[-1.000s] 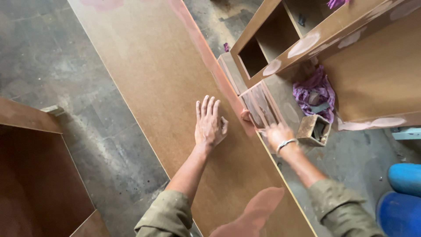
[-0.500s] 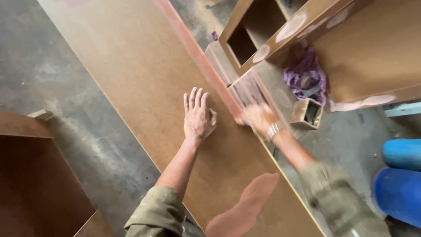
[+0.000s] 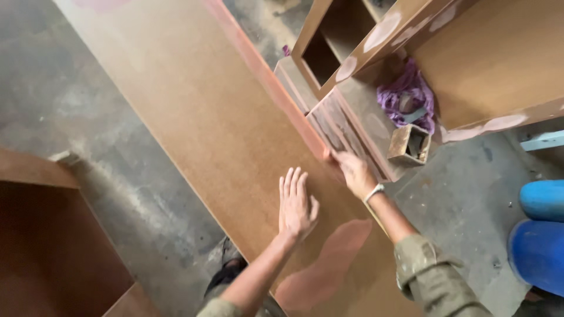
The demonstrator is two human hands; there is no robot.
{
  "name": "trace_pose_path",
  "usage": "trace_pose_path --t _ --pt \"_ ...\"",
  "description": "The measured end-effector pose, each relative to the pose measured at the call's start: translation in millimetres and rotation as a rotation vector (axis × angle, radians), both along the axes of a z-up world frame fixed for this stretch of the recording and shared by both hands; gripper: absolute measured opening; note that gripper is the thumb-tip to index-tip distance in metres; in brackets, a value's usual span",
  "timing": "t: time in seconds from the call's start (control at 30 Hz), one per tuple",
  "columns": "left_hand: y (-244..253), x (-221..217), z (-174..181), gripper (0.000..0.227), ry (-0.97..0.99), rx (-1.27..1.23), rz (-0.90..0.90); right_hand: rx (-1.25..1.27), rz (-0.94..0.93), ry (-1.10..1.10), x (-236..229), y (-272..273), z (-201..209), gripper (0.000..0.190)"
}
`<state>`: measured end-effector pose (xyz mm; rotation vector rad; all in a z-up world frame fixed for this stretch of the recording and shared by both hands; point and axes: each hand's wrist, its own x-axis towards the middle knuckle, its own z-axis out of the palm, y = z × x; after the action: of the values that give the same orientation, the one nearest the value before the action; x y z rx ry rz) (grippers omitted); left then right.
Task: The person applies a pinkish wood filler to the edges and surfaces of wooden furniture components using a small putty knife. They scoop the filler from a container and spread it along the seams and edges of a drawer front and a cabinet frame, smoothing the material into the wood.
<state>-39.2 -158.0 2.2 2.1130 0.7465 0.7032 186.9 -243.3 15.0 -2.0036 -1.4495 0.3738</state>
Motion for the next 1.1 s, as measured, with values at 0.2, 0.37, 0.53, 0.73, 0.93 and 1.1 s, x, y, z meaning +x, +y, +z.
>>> trace_pose_path --t 0.2,0.37,0.53,0.73,0.93,1.1 --pt "-0.3 -3.1 6.4 0.067 0.126 0.100 -0.084 -0.468 -0.007 -0.700 -0.3 -6.8 51.8 0.044" --pt "0.0 -2.7 17.0 0.068 0.156 0.119 -0.088 -0.244 0.205 -0.604 -9.7 78.4 46.7 0.030" --pt "-7.5 -9.3 9.4 0.066 0.113 0.153 -0.075 -0.275 0.282 -0.537 -2.9 15.4 39.4 0.020" --pt "-49.2 -14.0 1.1 0.059 0.031 0.200 -0.020 -0.348 0.255 -0.477 -22.7 -139.5 61.6 0.024" --pt "-144.7 -3.5 -1.6 0.062 0.164 0.166 -0.035 0.069 0.104 0.002 -11.1 -151.1 37.4 0.031" --pt "-204.0 10.0 -3.1 0.069 0.169 0.143 0.075 0.181 0.049 -0.010 -18.4 -132.7 -16.4 0.045"
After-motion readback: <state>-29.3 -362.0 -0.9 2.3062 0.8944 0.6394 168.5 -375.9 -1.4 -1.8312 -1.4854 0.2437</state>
